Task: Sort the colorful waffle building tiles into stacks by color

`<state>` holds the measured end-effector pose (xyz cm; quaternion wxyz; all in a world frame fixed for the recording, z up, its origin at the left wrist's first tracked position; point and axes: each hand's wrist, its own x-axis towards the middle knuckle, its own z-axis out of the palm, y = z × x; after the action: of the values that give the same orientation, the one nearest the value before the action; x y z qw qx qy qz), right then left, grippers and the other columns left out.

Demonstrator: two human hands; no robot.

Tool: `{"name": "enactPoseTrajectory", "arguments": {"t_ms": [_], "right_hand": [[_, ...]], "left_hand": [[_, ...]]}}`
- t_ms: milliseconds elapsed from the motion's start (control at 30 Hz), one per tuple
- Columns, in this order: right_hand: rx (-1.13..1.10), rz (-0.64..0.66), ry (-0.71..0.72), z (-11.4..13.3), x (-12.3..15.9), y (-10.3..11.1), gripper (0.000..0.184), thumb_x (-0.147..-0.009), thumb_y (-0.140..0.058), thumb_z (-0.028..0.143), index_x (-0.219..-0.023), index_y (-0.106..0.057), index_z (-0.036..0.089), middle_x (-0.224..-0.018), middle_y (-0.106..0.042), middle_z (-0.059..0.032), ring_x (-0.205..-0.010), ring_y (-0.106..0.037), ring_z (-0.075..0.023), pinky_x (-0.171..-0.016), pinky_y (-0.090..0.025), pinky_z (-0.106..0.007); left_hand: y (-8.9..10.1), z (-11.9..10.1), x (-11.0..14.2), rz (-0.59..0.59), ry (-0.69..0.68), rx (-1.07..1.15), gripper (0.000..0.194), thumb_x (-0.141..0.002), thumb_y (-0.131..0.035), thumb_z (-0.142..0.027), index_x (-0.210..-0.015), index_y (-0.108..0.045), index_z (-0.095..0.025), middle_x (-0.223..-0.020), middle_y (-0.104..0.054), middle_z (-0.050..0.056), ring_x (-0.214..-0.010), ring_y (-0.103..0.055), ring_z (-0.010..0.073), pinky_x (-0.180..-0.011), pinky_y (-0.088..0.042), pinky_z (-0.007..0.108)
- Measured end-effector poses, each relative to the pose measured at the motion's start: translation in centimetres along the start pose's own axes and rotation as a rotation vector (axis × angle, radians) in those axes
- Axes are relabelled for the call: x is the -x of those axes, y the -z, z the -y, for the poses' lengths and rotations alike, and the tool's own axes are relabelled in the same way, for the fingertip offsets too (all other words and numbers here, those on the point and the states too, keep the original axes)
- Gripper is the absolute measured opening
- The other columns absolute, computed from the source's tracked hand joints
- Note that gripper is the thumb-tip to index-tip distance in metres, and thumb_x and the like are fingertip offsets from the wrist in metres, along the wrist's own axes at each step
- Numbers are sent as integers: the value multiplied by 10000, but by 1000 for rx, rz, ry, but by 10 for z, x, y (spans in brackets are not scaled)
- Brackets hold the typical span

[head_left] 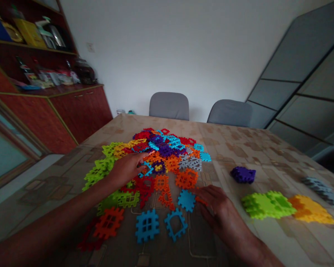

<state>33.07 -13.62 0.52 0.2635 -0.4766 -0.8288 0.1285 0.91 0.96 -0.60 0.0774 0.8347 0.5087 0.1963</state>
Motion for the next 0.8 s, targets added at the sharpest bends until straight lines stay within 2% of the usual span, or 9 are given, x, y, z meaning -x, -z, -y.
{"name": "enactPoseTrajectory", "arguments": {"t_ms": [67,167,233,300,367,400,533,667,800], "right_hand": [[21,-28,-13,-6,0,3,318,-965,-481,88,-1191,-670,207,-1053,-739,-86,-932,-672,-259,-833,-521,-440],[50,-66,-27,-15,1,5,276,-968,-508,116,-1162,-684,204,-1042,-747,-87,-913,-686,-260,-831,-527,-436],[62,-66,-29,-19,1,4,260,-973,-513,129,-1147,-694,200,-1022,-749,-84,-905,-689,-262,-829,-529,-438],[67,-56,-34,-21,1,4,255,-976,-519,135,-1144,-700,196,-1001,-749,-81,-897,-687,-264,-823,-531,-440],[65,-48,-51,-22,1,3,249,-973,-541,137,-1155,-701,195,-1001,-747,-78,-906,-684,-264,-828,-531,-436],[63,-48,-61,-22,1,3,248,-969,-556,135,-1162,-699,197,-1010,-746,-76,-915,-683,-262,-836,-529,-433],[58,-36,-84,-26,1,2,278,-939,-602,98,-1179,-689,208,-1041,-746,-67,-944,-679,-261,-864,-519,-428],[42,-7,-80,-25,3,1,277,-937,-579,73,-1143,-701,214,-998,-745,-61,-900,-673,-252,-825,-522,-408],[-66,109,-20,-7,4,1,372,-921,-612,82,-1258,-650,234,-1105,-722,-54,-1019,-650,-228,-901,-514,-378]], "left_hand": [[1,-2,-1,-46,-55,16,421,-875,-598,-246,-1287,-668,-191,-935,-774,74,-807,-724,266,-682,-520,325],[8,-14,3,-104,-201,62,331,-944,-549,-266,-1240,-685,-203,-1067,-769,87,-962,-705,266,-851,-524,375],[15,-32,9,-112,-330,101,266,-989,-536,-288,-1191,-702,-239,-1085,-767,57,-989,-688,227,-900,-510,347],[22,-58,18,-99,-494,144,228,-1031,-524,-274,-1176,-699,-262,-1020,-768,24,-917,-680,178,-832,-516,280],[24,-86,27,-58,-761,184,221,-1061,-489,-189,-1169,-680,-214,-968,-759,36,-900,-661,174,-781,-509,263],[23,-99,31,21,-841,173,210,-1063,-489,-170,-1151,-677,-205,-955,-755,34,-911,-658,175,-801,-507,265],[8,-132,37,172,-1047,94,141,-1034,-558,-133,-1006,-687,-184,-864,-746,10,-849,-651,165,-746,-505,268],[-1,-133,34,239,-1052,95,90,-1013,-612,-153,-1024,-686,-204,-965,-761,-1,-936,-664,162,-830,-512,273],[5,-107,53,208,-722,104,198,-1015,-608,-237,-1206,-661,-245,-1163,-746,23,-1051,-674,198,-934,-516,303]]}}
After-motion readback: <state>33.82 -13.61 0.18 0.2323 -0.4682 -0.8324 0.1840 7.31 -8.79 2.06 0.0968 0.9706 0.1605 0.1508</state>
